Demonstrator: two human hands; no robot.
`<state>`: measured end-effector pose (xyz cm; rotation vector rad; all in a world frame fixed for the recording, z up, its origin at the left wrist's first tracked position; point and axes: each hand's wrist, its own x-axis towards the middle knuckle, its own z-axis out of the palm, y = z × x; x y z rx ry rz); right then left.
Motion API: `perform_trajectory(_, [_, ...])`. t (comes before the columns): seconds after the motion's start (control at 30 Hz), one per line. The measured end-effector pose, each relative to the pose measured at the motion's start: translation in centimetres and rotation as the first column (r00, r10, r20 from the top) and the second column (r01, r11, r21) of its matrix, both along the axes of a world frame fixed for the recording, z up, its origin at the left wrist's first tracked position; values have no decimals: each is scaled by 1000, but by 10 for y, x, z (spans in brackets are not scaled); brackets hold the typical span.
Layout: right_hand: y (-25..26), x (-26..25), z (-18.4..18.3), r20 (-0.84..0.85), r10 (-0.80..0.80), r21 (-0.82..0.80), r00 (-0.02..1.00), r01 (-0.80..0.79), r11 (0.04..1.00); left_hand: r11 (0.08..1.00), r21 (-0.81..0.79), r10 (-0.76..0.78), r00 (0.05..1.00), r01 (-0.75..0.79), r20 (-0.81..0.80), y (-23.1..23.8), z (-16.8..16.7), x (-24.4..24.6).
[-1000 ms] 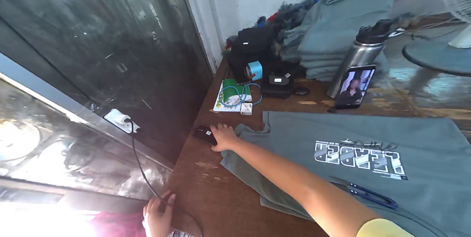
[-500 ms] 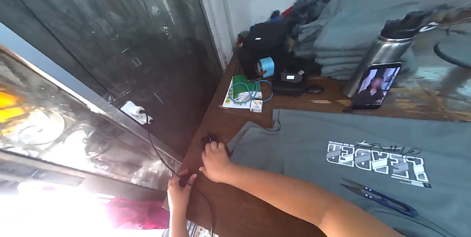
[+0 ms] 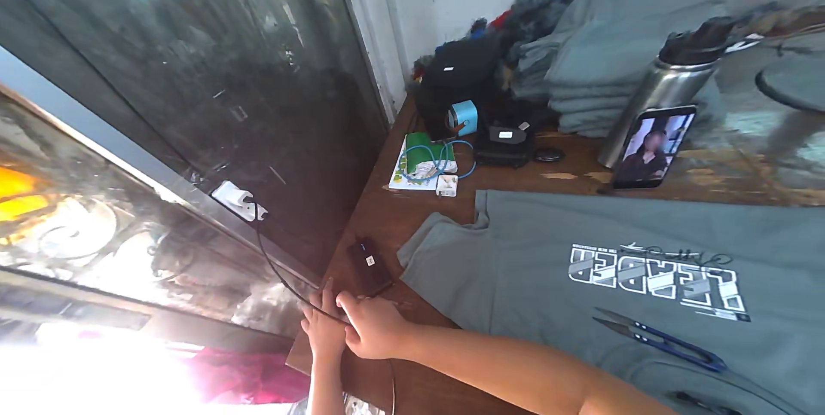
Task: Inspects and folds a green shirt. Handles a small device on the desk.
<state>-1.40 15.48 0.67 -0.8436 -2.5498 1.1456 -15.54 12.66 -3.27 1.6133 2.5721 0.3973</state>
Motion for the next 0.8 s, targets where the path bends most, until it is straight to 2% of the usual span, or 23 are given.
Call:
perform_trajectory(0.07, [0,6,-6,-45,-21,79,999,25,997,997,49,-64,998,65,-15,9,-2,9])
perform_trajectory(0.17, [0,16,-8,-90,-38,141,995,50,989,959,209,-175,980,191,-89,28,-24,11])
perform_trajectory(0.23, [3,19,-14,-141,-60,185,988,86,979,957,172,-224,972,233,-69,37,-31,13])
perform_trajectory(0.33, [10,19,-18,-131,-55,194,990,80,978,963,134,-236,972,235,-9,36,-21,18])
perform_trajectory(0.5, [23,17,-18,-65,-20,165,998,30,986,983,24,-179,984,180,-20,10,-4,15])
perform_trajectory(0.63, [28,17,-23,-12,9,210,1000,-7,978,967,175,-183,983,184,-20,-20,-14,-12])
perform_trajectory(0.8, [26,10,-20,152,40,159,988,-64,985,979,192,-85,995,72,59,-54,-7,-19])
